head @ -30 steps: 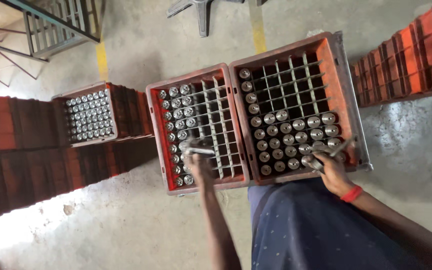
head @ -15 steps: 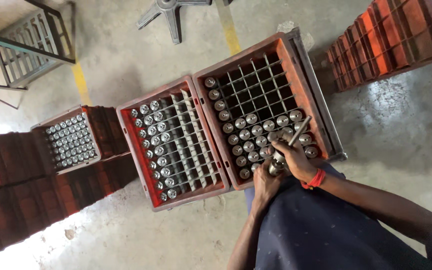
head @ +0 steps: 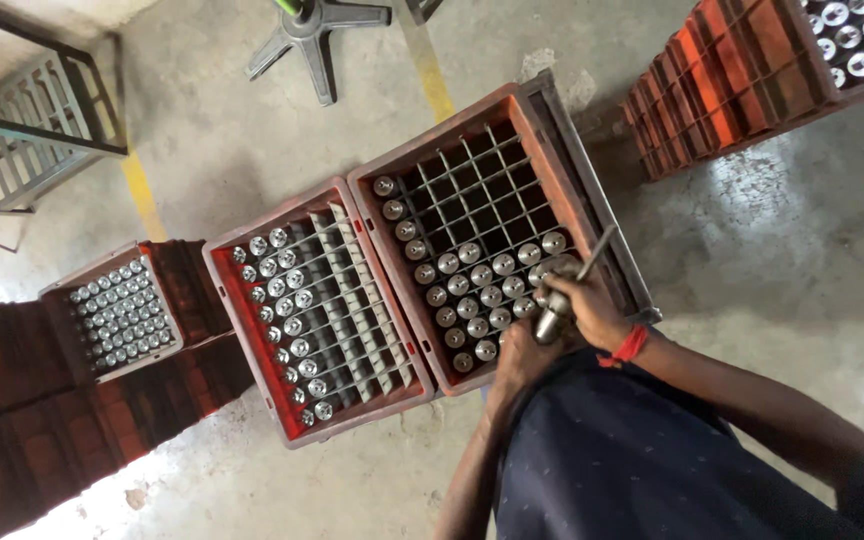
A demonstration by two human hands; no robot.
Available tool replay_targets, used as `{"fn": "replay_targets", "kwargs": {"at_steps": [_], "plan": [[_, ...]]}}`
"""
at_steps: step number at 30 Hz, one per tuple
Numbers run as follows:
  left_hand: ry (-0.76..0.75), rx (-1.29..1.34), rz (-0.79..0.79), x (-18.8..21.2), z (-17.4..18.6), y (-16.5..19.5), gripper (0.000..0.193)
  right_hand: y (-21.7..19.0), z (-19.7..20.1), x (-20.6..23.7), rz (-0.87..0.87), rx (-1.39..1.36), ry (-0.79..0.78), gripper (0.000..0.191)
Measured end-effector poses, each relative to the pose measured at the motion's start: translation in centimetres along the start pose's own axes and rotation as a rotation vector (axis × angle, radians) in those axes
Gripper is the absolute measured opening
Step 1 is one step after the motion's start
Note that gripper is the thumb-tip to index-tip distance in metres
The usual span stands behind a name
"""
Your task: The person transfers small cylindrical metal parts from one crate to another, arranging them into a grid pattern. The person uses both hands to pick and place the parts, filling the receiving crate systematically.
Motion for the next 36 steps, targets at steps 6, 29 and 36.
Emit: {"fn": "replay_targets", "kwargs": {"at_steps": [6, 29, 36], "plan": [[0.172, -0.433, 0.116, -5.9, 5.7, 0.4, 0.058, -2.8, 6.7, -3.7, 0.03, -0.394, 0.193, 0.012], [0.944, -0.887, 0.387, 16.5, 36.4, -16.9, 0.039, 7.8, 0.4, 1.0, -0.148, -0.147, 0.108, 0.01], [1.034, -0.149, -0.14, 22.5, 38.9, -10.6, 0.042, 8.9, -1.3, 2.5, -0.15, -0.06, 0.047, 0.009]]}}
Point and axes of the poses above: each hand's wrist, its own x-axis away from the middle knuckle, its own z-axis out of the back of the hand, y = z × x, the point moved 7 cm from there along -x, towards the middle knuckle, and after that the axes turned 4 degrees about x, right-handed, at the moved point
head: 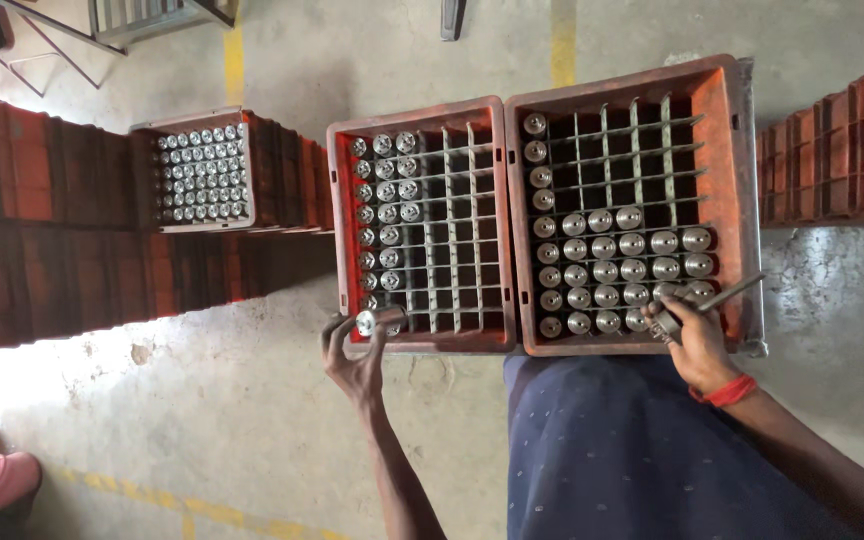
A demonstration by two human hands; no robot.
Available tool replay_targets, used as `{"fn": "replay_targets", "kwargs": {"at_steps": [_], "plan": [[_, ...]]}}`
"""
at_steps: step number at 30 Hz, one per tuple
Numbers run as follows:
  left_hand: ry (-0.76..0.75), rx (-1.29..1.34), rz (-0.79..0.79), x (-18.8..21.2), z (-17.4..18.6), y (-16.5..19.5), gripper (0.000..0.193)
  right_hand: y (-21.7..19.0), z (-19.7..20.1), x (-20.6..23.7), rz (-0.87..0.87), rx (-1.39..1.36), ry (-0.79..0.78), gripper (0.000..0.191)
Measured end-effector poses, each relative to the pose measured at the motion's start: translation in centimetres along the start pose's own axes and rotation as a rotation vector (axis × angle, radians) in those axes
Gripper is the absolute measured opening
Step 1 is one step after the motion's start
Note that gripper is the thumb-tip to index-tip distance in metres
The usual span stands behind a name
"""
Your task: The person transfers small cylindrical metal parts from one crate to another, arranging them into a grid pattern. The person uses both hands to pick and place the parts, filling the receiving crate systematically.
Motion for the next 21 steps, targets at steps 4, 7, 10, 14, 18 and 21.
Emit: {"fn": "replay_targets", "kwargs": {"at_steps": [4, 7, 10, 14, 18, 21], "plan": [[-0.083, 0.695, 0.418, 2.8, -7.1, -0.3, 0.04, 1.5, -2.2, 0.5, -0.081, 0.006, -0.019, 0.011], [-0.21, 0.505, 0.581, 7.4, -17.1, 1.7, 0.025, 0.6, -5.8, 1.3, -0.063, 0.09, -0.082, 0.015], [-0.413, 0.282, 0.376, 11.6, -23.9, 7.5, 0.031, -2.8, -9.4, 2.2, 0.093, 0.164, -0.141, 0.013], [-0.736, 0.166, 0.289, 16.1, -28.3, 13.5, 0.027, -6.5, -10.6, 3.0, 0.105, 0.071, -0.136, 0.007], [-0.915, 0.04, 0.255, 17.8, -31.3, 15.4, 0.032, -7.9, -9.1, 3.6, 0.113, 0.165, -0.269, 0.01], [-1.024, -0.039, 0.256, 19.0, -33.3, 15.3, 0.036, -8.2, -7.3, 3.6, 0.217, 0.165, -0.322, 0.01]]}}
Point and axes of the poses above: each hand's wrist, its own x-axis away from the middle knuckle, its own z-axis out of the back of the hand, y = z × x, the point moved 7 cm from there along -x, towards the middle knuckle, and after that the axes turned 4 degrees about x, right-handed, at the moved point
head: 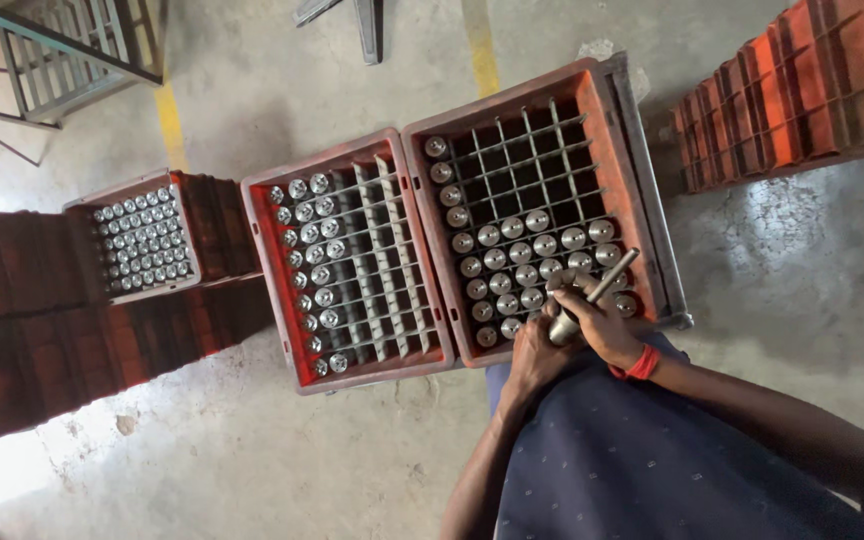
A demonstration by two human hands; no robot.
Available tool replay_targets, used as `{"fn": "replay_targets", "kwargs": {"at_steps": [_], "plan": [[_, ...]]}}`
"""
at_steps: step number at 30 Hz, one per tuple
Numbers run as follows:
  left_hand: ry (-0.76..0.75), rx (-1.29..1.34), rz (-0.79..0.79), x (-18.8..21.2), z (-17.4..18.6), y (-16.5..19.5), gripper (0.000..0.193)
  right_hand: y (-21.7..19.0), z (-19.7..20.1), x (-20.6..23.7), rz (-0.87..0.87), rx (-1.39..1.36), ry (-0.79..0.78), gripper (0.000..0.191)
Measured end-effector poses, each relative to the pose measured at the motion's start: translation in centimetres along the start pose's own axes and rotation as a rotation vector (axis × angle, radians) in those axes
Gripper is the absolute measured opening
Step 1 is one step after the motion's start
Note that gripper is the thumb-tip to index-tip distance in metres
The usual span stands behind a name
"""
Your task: The person transfers small cylindrical metal parts from one crate to another, arranging them into a grid pattern. The person uses both hands to pick and place the parts, filling the receiving crate systematically.
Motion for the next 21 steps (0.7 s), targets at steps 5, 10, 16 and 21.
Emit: {"fn": "replay_targets", "kwargs": {"at_steps": [5, 10, 16, 21], "plan": [[-0.053, 0.076, -0.195, -3.0, -1.2, 2.2, 0.058, 0.3, 7.3, -2.3, -0.101, -0.119, 0.27, 0.016], [0.177, -0.297, -0.176, -9.0, 1.0, 4.5, 0.055, -4.8, 12.8, -2.6, 0.25, 0.235, 0.37, 0.032], [0.321, -0.185, -0.564, -8.7, 2.6, 6.8, 0.057, -2.0, 12.8, -0.4, 0.111, 0.143, 0.444, 0.033], [0.571, -0.053, -0.309, -3.8, 7.6, -0.2, 0.021, 4.5, 12.3, 1.3, -0.108, -0.299, 0.432, 0.021]]}}
Point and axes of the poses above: each hand's wrist, its own x-axis away from the middle knuckle, its own z-axis out of the back of the hand, y = z × x, the point moved 7 cm from there along -x, towards the middle knuckle, and after that the axes turned 4 degrees about x, right-handed, at the moved point
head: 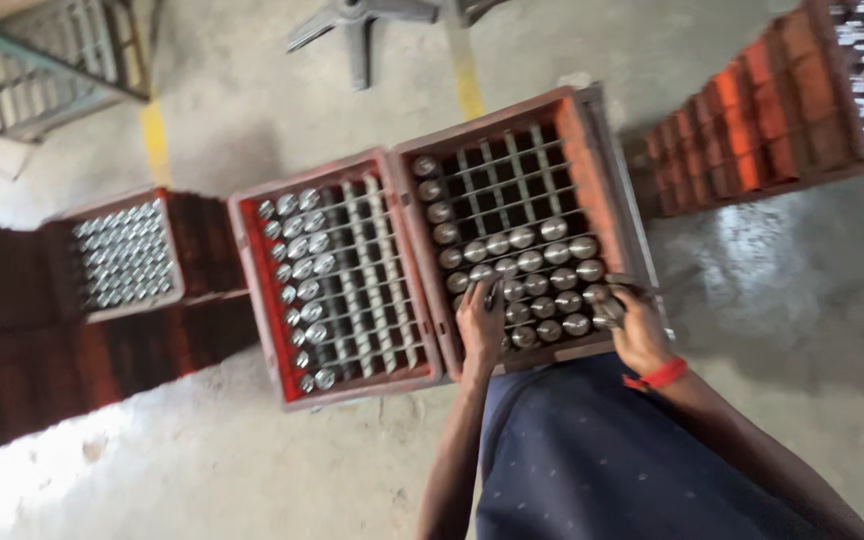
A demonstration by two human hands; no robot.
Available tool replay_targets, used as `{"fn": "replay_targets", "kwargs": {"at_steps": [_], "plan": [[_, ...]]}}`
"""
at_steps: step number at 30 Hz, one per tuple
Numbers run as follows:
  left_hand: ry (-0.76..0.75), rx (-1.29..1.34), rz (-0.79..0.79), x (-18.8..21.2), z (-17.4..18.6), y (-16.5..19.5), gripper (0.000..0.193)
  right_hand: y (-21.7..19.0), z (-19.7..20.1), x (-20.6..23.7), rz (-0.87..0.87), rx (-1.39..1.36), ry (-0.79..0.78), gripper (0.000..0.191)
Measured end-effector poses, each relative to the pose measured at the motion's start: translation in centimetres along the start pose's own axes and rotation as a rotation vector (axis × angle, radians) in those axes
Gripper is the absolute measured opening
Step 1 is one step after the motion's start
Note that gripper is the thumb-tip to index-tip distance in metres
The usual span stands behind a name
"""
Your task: The person transfers small cylindrical metal parts from one crate to another, arranging them into a grid pattern. The person uses both hands to pick and place the parts, filling the receiving crate systematically.
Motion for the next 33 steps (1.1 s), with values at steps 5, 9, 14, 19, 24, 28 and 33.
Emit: {"fn": "replay_targets", "kwargs": {"at_steps": [5, 9, 14, 19, 24, 28, 33], "plan": [[0.186, -0.502, 0.228, 3.6, 17.3, -12.3, 0.028, 3.2, 1.3, 0.2, -0.125, -0.008, 0.006, 0.013], [0.299, -1.056, 0.326, 6.4, 25.9, -18.9, 0.069, 3.8, -0.4, 0.4, -0.088, 0.118, 0.007, 0.008], [0.119, -0.886, 0.672, 6.7, 27.7, -23.2, 0.068, 5.1, -4.2, 0.6, -0.067, 0.181, -0.058, 0.007], [0.113, -0.859, 0.561, 4.7, 29.1, -20.1, 0.05, 6.0, -4.7, 1.0, -0.075, 0.169, -0.092, 0.006], [0.247, -0.375, 0.454, 7.5, 34.0, -13.0, 0.041, 6.1, -1.5, 1.3, -0.099, 0.11, -0.029, 0.005], [0.422, 0.272, 0.033, 7.9, 34.1, -9.4, 0.043, 5.8, -1.5, 1.6, -0.066, 0.2, -0.063, 0.008], [0.35, 0.757, 0.592, 6.7, 14.4, -13.3, 0.027, 6.7, -7.3, 3.7, -0.207, 0.242, -0.17, 0.015]]}}
Point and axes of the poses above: each hand's wrist, its own x-axis away from the middle knuckle, its own z-axis out of the back of the hand, y = z × x, the point moved 7 cm from there along -x, towards the middle knuckle, and after that the axes turned 4 degrees about x, right-handed, at the moved point
